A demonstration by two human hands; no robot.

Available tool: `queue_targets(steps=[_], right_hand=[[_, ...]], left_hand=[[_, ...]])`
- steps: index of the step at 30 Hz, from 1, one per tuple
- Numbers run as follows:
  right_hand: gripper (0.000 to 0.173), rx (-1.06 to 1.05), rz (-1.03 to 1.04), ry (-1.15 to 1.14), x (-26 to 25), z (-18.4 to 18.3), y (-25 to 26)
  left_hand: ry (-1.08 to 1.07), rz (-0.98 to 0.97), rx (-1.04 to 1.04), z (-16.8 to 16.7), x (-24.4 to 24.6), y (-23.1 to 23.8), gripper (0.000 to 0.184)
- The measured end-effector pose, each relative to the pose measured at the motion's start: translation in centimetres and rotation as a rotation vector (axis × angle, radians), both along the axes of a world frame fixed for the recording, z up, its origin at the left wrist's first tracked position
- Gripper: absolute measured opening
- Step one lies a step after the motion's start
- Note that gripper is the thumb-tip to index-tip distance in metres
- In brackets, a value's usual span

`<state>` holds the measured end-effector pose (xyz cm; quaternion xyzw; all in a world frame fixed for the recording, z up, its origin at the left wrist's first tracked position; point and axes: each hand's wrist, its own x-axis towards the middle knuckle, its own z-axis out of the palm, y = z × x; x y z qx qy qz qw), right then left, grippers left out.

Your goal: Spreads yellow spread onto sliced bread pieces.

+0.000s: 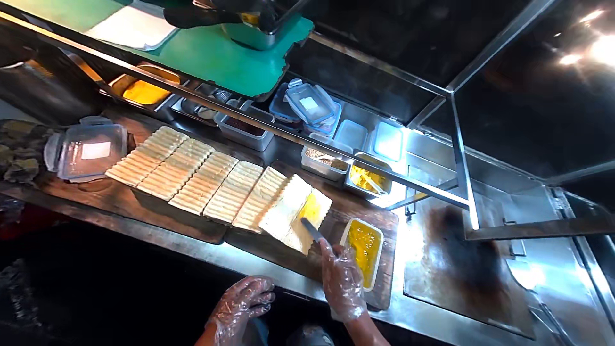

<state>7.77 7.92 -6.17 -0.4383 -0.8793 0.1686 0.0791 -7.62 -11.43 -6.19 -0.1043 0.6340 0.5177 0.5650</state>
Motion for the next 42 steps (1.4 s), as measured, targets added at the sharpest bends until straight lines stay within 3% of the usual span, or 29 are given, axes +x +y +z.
queue_targets(steps=[4,8,12,15,18,21,25,27,34,37,40,42], right_hand=[[0.037,-0.083,0.008,-0.025,-2.8,-0.9,3.8],[0.041,0.062,0.214,-0.044,-0.6,0.4,3.1],[0.046,0.063,0.271,-0.137,0.8,-1.8,10.2],[0.036,0.167,0.251,0.027,1.3,-2.1,14.4],[0.041,0.029,0.372,0.006,0.3,-2.1,13.9],[0.039,-0.016,0.247,-0.042,0.8,-2.6,14.9],[0.034,-0.073,0.304,-0.059,-0.1,-1.7,13.7],[0.037,-0.123,0.234,-0.087,-0.7,-2.2,14.1],[0.038,-0.138,0.149,-0.108,-0.2,-1.7,13.6],[0.033,-0.039,0.15,-0.078,1.2,-1.1,12.1],[0.031,-0.053,0.018,-0.031,2.0,-0.7,11.3],[0.034,0.024,0.093,-0.027,1.1,-0.5,10.7]], left_hand=[[0.052,-0.048,-0.061,-0.6,-1.1,-0.1,0.02],[0.176,-0.1,0.007,0.9,-2.4,-0.1,0.023],[0.169,-0.073,-0.088,0.8,-2.7,-1.0,0.021],[0.218,-0.13,-0.059,1.1,-3.1,-1.8,0.021],[0.236,-0.105,-0.057,0.5,-3.4,-2.8,0.022],[0.221,-0.139,-0.048,-0.3,-4.0,-3.4,0.023],[0.24,-0.173,-0.039,-0.8,-5.0,-3.4,0.023],[0.225,-0.188,-0.054,-1.1,-5.5,-3.3,0.022],[0.236,-0.372,-0.039,-1.5,-7.9,-3.1,0.025],[0.256,-0.456,-0.037,-1.8,-8.9,-3.2,0.026],[0.272,-0.545,-0.016,-2.7,-10.2,-3.4,0.028],[0.281,-0.589,-0.004,-2.9,-11.0,-3.3,0.03]])
